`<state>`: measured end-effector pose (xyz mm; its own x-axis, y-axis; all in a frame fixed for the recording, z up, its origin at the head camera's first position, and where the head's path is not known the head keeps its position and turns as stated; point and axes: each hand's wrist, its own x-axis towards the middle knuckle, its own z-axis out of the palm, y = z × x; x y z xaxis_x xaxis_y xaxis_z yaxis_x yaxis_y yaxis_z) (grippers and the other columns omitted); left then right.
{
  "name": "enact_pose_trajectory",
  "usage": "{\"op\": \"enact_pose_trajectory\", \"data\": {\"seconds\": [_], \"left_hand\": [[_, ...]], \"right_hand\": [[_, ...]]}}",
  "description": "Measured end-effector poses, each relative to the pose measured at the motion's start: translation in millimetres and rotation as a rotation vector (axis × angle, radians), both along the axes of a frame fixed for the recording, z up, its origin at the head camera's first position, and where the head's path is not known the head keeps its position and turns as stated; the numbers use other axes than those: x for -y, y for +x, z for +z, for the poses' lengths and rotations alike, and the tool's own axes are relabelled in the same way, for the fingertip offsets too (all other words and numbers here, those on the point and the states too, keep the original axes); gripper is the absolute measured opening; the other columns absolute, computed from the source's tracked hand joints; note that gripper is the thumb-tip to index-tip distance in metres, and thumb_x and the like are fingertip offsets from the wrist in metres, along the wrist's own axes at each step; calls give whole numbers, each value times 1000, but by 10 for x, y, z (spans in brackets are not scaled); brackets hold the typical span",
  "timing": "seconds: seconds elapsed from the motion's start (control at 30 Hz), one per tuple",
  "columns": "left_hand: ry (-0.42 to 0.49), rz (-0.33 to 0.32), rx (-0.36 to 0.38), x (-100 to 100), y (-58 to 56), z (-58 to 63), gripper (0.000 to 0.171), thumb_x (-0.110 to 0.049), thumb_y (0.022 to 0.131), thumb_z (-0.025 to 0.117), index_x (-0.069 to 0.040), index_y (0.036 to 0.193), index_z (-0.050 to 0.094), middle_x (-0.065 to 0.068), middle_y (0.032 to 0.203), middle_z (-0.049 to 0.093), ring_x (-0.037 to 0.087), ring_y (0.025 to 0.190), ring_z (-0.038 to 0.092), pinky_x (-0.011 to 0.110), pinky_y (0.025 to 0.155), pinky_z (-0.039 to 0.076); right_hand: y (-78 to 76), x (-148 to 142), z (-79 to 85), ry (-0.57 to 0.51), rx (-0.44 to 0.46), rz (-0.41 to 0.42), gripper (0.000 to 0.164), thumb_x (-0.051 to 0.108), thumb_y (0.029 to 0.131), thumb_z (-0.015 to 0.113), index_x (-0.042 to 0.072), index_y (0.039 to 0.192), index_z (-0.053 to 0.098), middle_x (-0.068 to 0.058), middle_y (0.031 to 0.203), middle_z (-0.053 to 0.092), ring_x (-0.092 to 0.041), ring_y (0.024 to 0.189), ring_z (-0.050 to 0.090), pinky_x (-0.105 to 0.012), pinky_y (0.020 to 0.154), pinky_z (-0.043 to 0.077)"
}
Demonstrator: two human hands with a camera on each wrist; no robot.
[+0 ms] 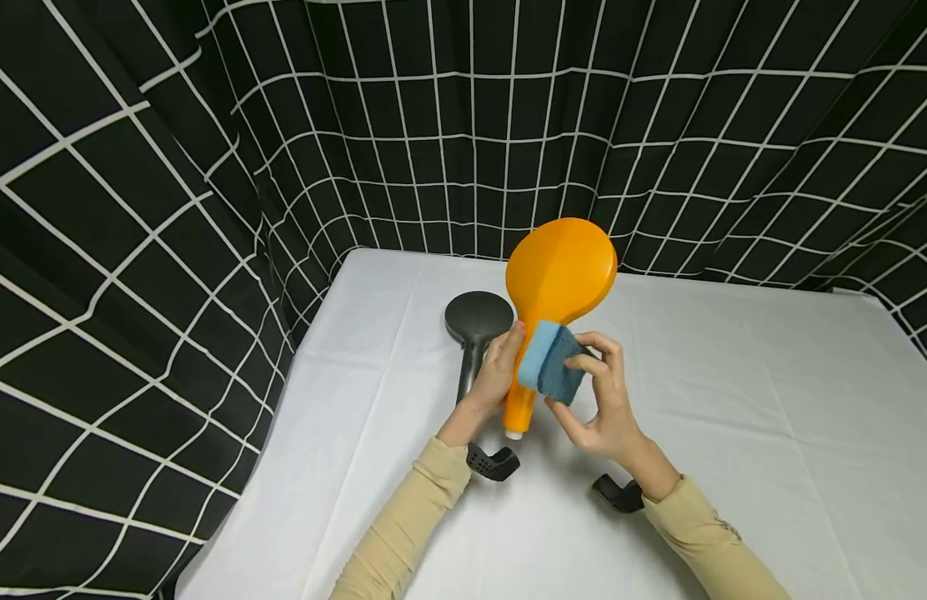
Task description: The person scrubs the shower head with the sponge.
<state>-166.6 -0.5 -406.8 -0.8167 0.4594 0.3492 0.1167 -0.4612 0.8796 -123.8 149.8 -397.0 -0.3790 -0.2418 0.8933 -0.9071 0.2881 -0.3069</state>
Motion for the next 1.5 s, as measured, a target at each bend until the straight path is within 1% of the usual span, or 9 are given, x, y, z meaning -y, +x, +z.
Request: {"op": "enact_pose_trajectory", "data": {"seconds": [0.2, 0.33, 0.53, 0.67, 0.77, 0.93, 1.1, 1.27, 1.5], "left_hand": [[10, 86, 5, 6, -30, 35, 41, -14, 104, 19, -10, 79, 51, -4, 59, 43, 6, 47, 42, 19, 47, 38], [-62, 176, -13, -33, -52, 25, 34, -7, 102, 28, -4, 75, 48, -2, 58, 37, 7, 46, 37, 21, 47, 35], [-167, 246, 40, -136, -102, -95, 25, -4, 98, 44, 7, 75, 48, -1, 60, 39, 9, 55, 37, 22, 57, 34], [-228, 279, 123, -195, -127, -202, 27, -7, 95, 51, 3, 70, 46, -1, 59, 39, 8, 54, 38, 19, 54, 34], [-265, 286, 169, -237, -140, -277, 32, -9, 94, 53, -2, 66, 40, -1, 57, 35, 8, 52, 36, 18, 50, 31], [-315, 300, 222, -346, -241, -554, 26, -11, 93, 57, 9, 76, 53, 3, 63, 49, 9, 56, 46, 19, 53, 40], [-383, 352, 234, -459, -305, -800, 32, -20, 91, 61, 10, 81, 60, 2, 63, 54, 8, 57, 51, 18, 53, 43], [-446, 390, 229, -539, -295, -853, 33, -22, 90, 63, 10, 91, 66, 6, 68, 62, 6, 58, 54, 17, 53, 44], [-533, 426, 200, -600, -273, -826, 33, -25, 89, 63, 7, 82, 66, 1, 60, 55, 6, 52, 50, 18, 48, 41]], "right_hand": [[274, -103, -376, 234, 144, 185, 36, 26, 88, 59, -4, 103, 48, -34, 117, 32, -31, 109, 36, -27, 91, 35], [447, -227, -493, 375, 263, 231, 35, 26, 86, 62, 4, 111, 50, -25, 125, 32, -26, 113, 36, -25, 94, 35], [527, -404, -331, 262, 304, 215, 38, 24, 85, 65, -3, 107, 52, -26, 112, 42, -26, 105, 40, -22, 92, 34], [506, -516, -182, 142, 300, 214, 34, 18, 86, 64, -10, 99, 52, -32, 102, 41, -27, 98, 40, -23, 86, 34], [460, -667, -234, 79, 365, 47, 32, 7, 80, 68, -10, 101, 50, -33, 111, 40, -26, 103, 40, -21, 83, 36], [383, -863, -361, 119, 667, -464, 46, 7, 76, 72, -5, 110, 45, -26, 116, 41, -31, 102, 41, -35, 77, 40], [338, -816, -411, 233, 893, -641, 54, 28, 83, 68, -8, 110, 38, -35, 109, 32, -43, 96, 37, -56, 77, 39], [275, -732, -535, 329, 789, -721, 54, 26, 78, 73, -12, 99, 40, -36, 90, 35, -44, 84, 36, -49, 65, 38], [244, -640, -649, 402, 627, -808, 58, 25, 67, 82, -7, 85, 38, -30, 77, 33, -42, 73, 34, -45, 59, 31]]}}
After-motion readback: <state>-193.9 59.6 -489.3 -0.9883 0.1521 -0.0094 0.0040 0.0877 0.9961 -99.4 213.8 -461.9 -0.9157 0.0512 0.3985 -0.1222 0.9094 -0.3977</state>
